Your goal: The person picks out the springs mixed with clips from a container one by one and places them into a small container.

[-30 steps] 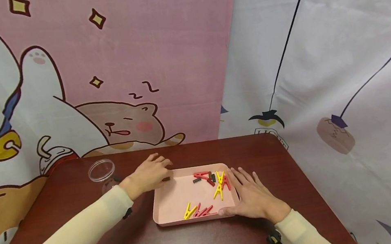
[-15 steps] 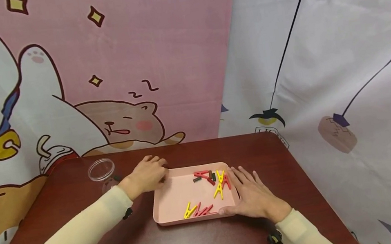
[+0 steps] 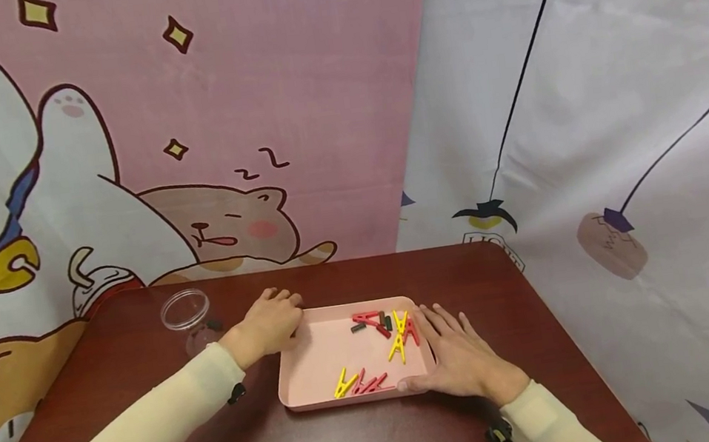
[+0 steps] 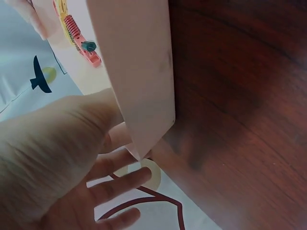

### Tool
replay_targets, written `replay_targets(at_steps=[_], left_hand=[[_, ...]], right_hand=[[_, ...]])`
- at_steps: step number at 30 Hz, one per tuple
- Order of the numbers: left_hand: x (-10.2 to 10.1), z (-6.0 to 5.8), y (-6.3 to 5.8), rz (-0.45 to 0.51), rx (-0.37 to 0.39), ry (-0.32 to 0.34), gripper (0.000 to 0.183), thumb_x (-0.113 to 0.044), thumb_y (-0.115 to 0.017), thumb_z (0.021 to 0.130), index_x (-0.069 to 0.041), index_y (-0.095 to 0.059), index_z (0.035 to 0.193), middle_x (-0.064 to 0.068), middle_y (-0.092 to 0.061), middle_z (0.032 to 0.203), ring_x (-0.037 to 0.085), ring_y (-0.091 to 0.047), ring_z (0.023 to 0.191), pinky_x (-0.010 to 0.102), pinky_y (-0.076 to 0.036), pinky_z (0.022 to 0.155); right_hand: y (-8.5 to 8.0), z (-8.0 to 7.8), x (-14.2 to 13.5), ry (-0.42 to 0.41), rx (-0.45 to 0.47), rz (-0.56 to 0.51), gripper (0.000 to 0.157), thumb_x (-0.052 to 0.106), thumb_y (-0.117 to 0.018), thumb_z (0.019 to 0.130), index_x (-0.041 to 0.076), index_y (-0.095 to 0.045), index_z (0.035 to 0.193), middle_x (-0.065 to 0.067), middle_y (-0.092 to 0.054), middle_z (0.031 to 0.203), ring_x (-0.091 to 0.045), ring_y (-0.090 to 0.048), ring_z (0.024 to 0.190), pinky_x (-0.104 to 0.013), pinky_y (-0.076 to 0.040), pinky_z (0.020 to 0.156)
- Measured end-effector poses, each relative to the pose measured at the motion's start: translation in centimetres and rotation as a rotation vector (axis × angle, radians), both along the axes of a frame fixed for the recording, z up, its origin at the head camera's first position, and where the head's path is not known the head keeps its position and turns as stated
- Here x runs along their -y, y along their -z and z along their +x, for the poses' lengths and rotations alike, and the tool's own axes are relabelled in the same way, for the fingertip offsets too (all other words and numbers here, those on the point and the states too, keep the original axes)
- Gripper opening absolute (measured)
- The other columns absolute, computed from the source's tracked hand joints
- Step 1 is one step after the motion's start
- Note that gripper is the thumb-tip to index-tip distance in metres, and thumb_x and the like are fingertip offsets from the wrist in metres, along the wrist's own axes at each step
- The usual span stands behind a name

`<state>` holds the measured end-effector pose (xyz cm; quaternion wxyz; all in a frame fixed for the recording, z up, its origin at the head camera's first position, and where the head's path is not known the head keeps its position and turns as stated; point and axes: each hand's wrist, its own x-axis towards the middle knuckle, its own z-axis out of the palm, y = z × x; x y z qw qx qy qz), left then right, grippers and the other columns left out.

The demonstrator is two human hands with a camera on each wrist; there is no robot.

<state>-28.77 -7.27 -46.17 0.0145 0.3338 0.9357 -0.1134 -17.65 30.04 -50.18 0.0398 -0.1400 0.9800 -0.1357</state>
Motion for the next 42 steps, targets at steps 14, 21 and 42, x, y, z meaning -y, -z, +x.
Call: replay_targets(at_steps=[14, 21, 42], left_hand=[[1.6, -0.1, 1.3, 0.130, -0.089, 0.130, 0.031, -0.035, -0.093, 0.101, -0.013, -0.087, 0.122, 0.003, -0.079, 0.139, 0.030, -0.073, 0.133, 0.062, -0.052, 0.129], [1.9, 0.1, 1.6, 0.197, -0.113, 0.157, 0.029, -0.034, -0.092, 0.102, -0.014, -0.085, 0.122, 0.002, -0.080, 0.138, 0.028, -0.074, 0.133, 0.060, -0.053, 0.129], [3.9, 1.2, 2.0, 0.377, -0.137, 0.144, 0.033, -0.034, -0.096, 0.099, -0.015, -0.081, 0.122, 0.004, -0.073, 0.157, 0.030, -0.068, 0.150, 0.062, -0.047, 0.135]], right_hand=[[0.3, -0.1, 0.0, 0.000, -0.003, 0.018, 0.139, 0.097, -0.073, 0.084, 0.014, -0.028, 0.186, -0.018, -0.037, 0.191, -0.051, -0.030, 0.178, -0.085, -0.022, 0.138], [0.4, -0.1, -0.2, 0.002, -0.008, 0.012, 0.139, 0.097, -0.072, 0.084, 0.013, -0.028, 0.186, -0.018, -0.037, 0.190, -0.052, -0.031, 0.177, -0.085, -0.023, 0.138], [0.4, -0.1, 0.0, 0.000, 0.007, 0.017, 0.140, 0.099, -0.071, 0.084, 0.013, -0.028, 0.186, -0.017, -0.037, 0.190, -0.051, -0.030, 0.178, -0.085, -0.022, 0.138]])
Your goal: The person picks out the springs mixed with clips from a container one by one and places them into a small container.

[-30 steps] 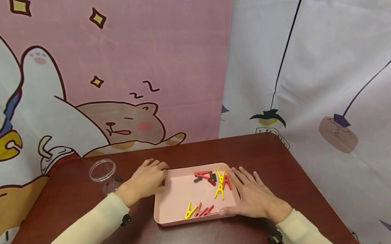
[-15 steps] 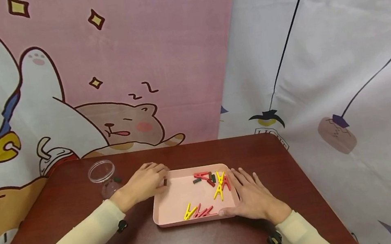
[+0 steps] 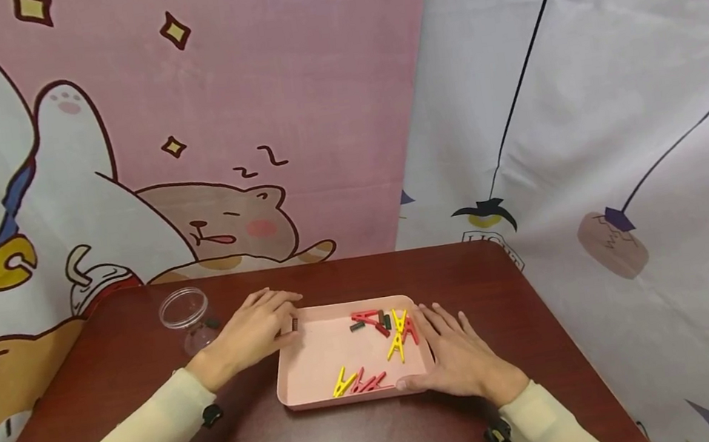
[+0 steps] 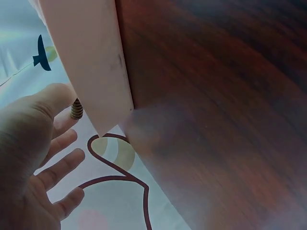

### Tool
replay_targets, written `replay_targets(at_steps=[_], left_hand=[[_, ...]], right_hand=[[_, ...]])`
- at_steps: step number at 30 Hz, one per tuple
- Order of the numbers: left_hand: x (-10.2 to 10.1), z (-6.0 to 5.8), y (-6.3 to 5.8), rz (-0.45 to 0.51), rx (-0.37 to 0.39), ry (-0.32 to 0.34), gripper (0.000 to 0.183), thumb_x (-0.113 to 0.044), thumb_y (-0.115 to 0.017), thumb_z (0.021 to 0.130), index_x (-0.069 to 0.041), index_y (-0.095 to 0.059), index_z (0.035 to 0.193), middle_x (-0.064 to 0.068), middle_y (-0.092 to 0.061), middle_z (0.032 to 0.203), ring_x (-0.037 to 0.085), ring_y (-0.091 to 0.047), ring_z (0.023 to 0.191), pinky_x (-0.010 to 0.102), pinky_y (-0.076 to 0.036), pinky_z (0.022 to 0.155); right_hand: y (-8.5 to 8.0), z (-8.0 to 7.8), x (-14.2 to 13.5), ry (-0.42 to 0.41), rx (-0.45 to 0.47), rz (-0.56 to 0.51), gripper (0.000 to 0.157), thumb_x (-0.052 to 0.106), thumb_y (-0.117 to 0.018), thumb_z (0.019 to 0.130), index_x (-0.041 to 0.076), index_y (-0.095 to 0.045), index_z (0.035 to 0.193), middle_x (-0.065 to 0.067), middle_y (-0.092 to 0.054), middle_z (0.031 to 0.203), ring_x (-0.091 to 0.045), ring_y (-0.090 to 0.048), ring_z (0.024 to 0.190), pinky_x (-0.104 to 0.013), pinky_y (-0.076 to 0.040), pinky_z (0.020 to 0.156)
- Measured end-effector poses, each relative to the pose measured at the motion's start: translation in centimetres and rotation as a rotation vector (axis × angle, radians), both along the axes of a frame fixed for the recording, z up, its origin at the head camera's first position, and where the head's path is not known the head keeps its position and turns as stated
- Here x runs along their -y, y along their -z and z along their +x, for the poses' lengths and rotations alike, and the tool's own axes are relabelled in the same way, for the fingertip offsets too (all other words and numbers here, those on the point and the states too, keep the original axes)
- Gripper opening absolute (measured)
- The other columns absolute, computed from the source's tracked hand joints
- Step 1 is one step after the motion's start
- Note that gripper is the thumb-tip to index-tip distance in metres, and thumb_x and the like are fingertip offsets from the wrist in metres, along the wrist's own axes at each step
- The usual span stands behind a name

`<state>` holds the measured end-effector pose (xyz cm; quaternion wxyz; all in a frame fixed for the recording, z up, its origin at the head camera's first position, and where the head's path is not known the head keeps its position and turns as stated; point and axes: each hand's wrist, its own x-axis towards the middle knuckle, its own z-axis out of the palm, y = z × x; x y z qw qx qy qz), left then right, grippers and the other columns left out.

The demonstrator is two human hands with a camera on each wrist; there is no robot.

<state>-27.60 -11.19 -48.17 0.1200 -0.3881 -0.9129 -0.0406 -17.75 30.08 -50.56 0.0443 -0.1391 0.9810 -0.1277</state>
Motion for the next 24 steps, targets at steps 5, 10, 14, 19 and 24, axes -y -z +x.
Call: replay_targets(at_steps=[5, 10, 14, 19, 24], left_hand=[[0.5, 0.4, -0.3, 0.064, 0.013, -0.010, 0.025, -0.031, -0.094, 0.102, -0.015, -0.081, 0.115, 0.005, -0.072, 0.158, 0.030, -0.069, 0.150, 0.063, -0.046, 0.136], [1.1, 0.8, -0.5, 0.108, -0.013, -0.011, 0.025, -0.031, -0.092, 0.104, -0.016, -0.079, 0.119, 0.005, -0.073, 0.158, 0.031, -0.071, 0.147, 0.060, -0.050, 0.131], [1.7, 1.1, -0.8, 0.151, -0.038, 0.000, 0.031, -0.030, -0.090, 0.105, -0.015, -0.077, 0.129, 0.005, -0.074, 0.153, 0.031, -0.073, 0.140, 0.056, -0.059, 0.120], [2.5, 1.5, -1.4, 0.191, -0.088, 0.015, 0.035, -0.033, -0.086, 0.109, -0.014, -0.076, 0.136, 0.005, -0.077, 0.144, 0.029, -0.075, 0.133, 0.052, -0.063, 0.113], [3.3, 1.8, -2.1, 0.238, -0.170, 0.026, 0.037, -0.030, -0.089, 0.106, -0.013, -0.077, 0.136, 0.006, -0.080, 0.135, 0.029, -0.077, 0.128, 0.051, -0.064, 0.110]], right_hand=[[0.0, 0.0, 0.0, 0.003, 0.006, 0.000, 0.140, 0.099, -0.071, 0.084, 0.014, -0.027, 0.186, -0.017, -0.036, 0.191, -0.051, -0.030, 0.178, -0.085, -0.021, 0.138], [0.0, 0.0, 0.0, 0.002, 0.005, 0.004, 0.140, 0.099, -0.070, 0.084, 0.014, -0.028, 0.186, -0.016, -0.036, 0.191, -0.051, -0.030, 0.178, -0.084, -0.022, 0.139], [0.0, -0.1, 0.0, 0.003, 0.011, 0.004, 0.140, 0.099, -0.070, 0.084, 0.013, -0.028, 0.186, -0.017, -0.036, 0.191, -0.051, -0.029, 0.178, -0.085, -0.021, 0.139], [0.0, -0.1, 0.0, 0.007, 0.020, 0.001, 0.140, 0.099, -0.070, 0.084, 0.012, -0.028, 0.186, -0.017, -0.035, 0.191, -0.052, -0.029, 0.178, -0.085, -0.020, 0.139], [-0.1, 0.0, 0.1, 0.007, 0.014, -0.002, 0.140, 0.098, -0.072, 0.084, 0.012, -0.029, 0.186, -0.018, -0.036, 0.191, -0.053, -0.030, 0.177, -0.085, -0.021, 0.138]])
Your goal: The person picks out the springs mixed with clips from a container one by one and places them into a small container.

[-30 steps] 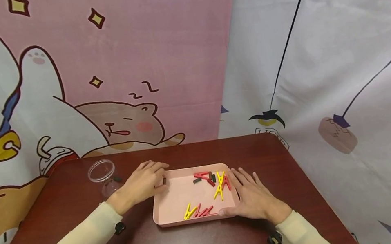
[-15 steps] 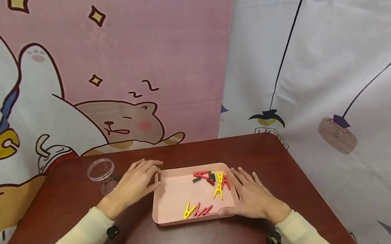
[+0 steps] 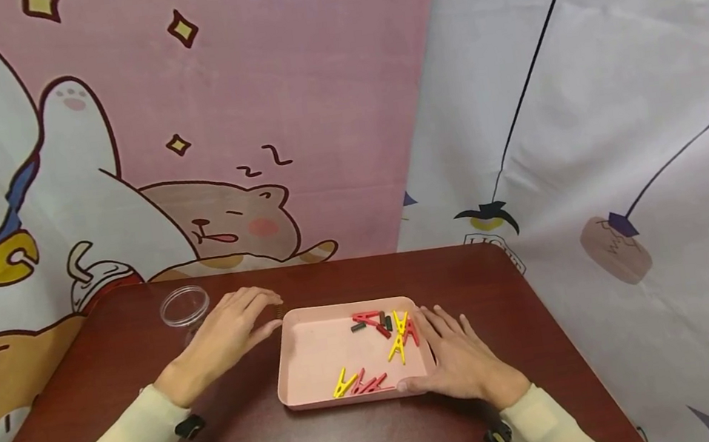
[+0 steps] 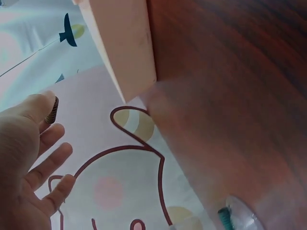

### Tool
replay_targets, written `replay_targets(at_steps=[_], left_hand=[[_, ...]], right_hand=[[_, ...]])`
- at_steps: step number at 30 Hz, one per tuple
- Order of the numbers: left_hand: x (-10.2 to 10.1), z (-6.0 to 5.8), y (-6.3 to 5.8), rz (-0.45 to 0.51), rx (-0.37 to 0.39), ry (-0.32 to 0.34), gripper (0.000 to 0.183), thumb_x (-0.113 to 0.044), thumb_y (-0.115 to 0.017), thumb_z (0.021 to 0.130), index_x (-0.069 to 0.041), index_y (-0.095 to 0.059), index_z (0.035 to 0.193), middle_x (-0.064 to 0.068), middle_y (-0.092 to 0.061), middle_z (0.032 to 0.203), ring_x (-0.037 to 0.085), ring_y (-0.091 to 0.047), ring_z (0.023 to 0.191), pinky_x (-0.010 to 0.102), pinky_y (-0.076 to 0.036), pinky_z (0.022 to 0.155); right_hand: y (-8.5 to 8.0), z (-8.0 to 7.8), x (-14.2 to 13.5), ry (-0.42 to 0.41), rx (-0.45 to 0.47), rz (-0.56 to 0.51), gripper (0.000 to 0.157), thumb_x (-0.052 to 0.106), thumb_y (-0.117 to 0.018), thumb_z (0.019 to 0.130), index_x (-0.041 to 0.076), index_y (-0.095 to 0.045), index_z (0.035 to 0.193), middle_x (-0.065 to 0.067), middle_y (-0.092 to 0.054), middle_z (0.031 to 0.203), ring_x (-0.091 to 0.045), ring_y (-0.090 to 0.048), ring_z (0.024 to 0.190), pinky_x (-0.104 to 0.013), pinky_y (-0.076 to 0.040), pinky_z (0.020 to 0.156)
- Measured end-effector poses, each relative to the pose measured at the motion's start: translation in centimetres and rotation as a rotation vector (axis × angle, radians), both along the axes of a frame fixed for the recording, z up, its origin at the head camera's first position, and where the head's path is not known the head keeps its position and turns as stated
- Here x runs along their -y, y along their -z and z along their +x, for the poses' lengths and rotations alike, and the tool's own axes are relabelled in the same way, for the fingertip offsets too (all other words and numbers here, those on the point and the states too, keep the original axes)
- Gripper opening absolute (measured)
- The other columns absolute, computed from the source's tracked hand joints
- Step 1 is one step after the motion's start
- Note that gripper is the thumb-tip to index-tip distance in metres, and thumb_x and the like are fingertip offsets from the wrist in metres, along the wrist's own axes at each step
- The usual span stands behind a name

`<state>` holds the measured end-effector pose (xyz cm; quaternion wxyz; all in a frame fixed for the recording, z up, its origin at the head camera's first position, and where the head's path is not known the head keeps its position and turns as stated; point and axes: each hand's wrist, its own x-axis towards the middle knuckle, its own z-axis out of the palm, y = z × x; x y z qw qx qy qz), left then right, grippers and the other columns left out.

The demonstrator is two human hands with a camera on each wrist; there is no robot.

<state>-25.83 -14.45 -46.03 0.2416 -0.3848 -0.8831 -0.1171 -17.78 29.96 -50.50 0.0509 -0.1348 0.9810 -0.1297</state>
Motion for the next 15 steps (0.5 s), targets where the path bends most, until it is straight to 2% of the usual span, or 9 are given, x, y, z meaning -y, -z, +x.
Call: replay_targets(at_steps=[7, 15], left_hand=[[1.0, 0.1, -1.1, 0.062, -0.087, 0.014, 0.039, -0.028, -0.093, 0.102, -0.011, -0.078, 0.133, 0.007, -0.081, 0.132, 0.030, -0.078, 0.125, 0.052, -0.064, 0.105], [2.5, 0.2, -1.4, 0.100, -0.144, 0.009, 0.040, -0.026, -0.098, 0.096, -0.007, -0.079, 0.126, 0.009, -0.082, 0.125, 0.031, -0.079, 0.119, 0.054, -0.065, 0.101]], right_hand=[[0.1, 0.0, -0.1, 0.006, -0.012, 0.004, 0.140, 0.099, -0.071, 0.083, 0.012, -0.030, 0.185, -0.017, -0.037, 0.190, -0.052, -0.030, 0.177, -0.085, -0.022, 0.138], [0.1, 0.0, -0.1, 0.000, -0.008, 0.001, 0.140, 0.099, -0.071, 0.084, 0.012, -0.029, 0.186, -0.017, -0.036, 0.191, -0.052, -0.030, 0.178, -0.085, -0.022, 0.138]])
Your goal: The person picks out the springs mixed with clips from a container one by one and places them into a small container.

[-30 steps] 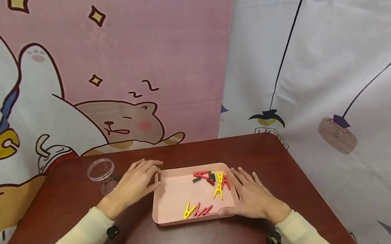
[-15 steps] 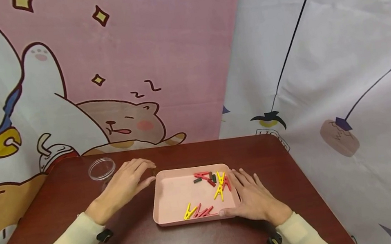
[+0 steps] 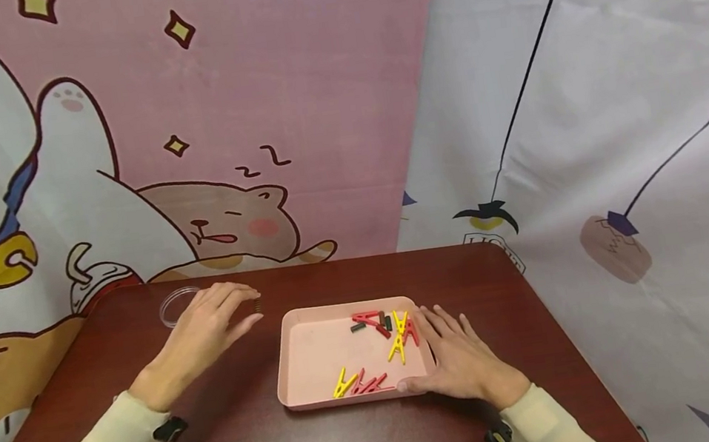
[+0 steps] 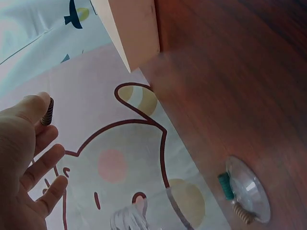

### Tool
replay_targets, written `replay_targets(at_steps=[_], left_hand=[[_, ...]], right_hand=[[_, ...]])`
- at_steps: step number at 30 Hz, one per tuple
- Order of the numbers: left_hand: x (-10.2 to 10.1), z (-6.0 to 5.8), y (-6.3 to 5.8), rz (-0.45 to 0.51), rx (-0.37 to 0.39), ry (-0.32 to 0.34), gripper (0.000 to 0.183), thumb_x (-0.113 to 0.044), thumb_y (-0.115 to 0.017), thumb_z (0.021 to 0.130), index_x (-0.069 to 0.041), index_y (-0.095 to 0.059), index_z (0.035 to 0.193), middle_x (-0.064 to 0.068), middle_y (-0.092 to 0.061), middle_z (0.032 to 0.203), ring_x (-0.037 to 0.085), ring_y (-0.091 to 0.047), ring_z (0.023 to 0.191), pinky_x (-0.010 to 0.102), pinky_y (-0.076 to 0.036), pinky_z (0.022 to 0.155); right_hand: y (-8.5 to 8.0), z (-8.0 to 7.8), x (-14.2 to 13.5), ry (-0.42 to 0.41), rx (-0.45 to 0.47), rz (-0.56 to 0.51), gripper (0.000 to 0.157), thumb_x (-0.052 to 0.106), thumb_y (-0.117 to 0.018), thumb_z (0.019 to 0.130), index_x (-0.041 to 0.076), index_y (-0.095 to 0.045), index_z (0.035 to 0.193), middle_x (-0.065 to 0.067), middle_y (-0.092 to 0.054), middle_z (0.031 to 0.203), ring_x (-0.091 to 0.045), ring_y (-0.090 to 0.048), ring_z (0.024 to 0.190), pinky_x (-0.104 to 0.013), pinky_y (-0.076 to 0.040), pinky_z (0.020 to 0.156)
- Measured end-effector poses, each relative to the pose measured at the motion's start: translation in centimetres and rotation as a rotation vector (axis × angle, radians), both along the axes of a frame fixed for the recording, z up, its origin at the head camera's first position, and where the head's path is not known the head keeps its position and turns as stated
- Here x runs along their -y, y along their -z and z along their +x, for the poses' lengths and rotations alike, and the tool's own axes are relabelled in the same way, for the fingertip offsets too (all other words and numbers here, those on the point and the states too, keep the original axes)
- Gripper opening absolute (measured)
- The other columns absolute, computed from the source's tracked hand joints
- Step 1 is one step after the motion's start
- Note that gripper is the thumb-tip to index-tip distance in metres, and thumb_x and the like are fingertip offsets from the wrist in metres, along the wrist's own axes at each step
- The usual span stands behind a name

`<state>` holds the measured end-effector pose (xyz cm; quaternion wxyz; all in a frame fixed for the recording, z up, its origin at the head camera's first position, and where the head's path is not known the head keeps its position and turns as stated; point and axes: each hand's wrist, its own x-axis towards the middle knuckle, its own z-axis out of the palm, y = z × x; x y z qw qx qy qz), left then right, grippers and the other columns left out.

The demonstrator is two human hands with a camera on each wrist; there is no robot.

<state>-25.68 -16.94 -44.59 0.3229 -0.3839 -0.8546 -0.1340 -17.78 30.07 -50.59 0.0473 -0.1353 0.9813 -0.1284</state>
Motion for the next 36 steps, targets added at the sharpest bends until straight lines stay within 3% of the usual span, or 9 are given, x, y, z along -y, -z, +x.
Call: replay_targets(at_steps=[12, 27, 36], left_hand=[[2.9, -0.4, -0.2, 0.036, -0.034, -0.052, 0.039, -0.021, -0.099, 0.093, -0.007, -0.080, 0.124, 0.009, -0.082, 0.121, 0.032, -0.079, 0.113, 0.054, -0.063, 0.091], [5.3, -0.4, -0.4, 0.048, -0.003, -0.139, 0.040, -0.022, -0.100, 0.092, -0.006, -0.081, 0.124, 0.012, -0.082, 0.119, 0.035, -0.077, 0.106, 0.053, -0.060, 0.090], [6.7, -0.5, -0.6, 0.079, 0.011, -0.147, 0.042, -0.017, -0.102, 0.090, -0.003, -0.080, 0.123, 0.014, -0.081, 0.115, 0.035, -0.075, 0.102, 0.055, -0.060, 0.090]], right_hand=[[-0.1, 0.0, 0.1, -0.001, 0.005, 0.004, 0.140, 0.099, -0.071, 0.084, 0.012, -0.028, 0.186, -0.017, -0.036, 0.191, -0.052, -0.029, 0.178, -0.085, -0.021, 0.139], [-0.2, 0.0, 0.1, 0.006, 0.015, -0.001, 0.142, 0.099, -0.071, 0.083, 0.012, -0.028, 0.186, -0.019, -0.036, 0.190, -0.053, -0.030, 0.178, -0.085, -0.021, 0.139], [-0.3, 0.1, 0.2, 0.011, 0.015, -0.002, 0.142, 0.100, -0.070, 0.082, 0.012, -0.028, 0.186, -0.018, -0.035, 0.191, -0.052, -0.030, 0.177, -0.085, -0.021, 0.139]])
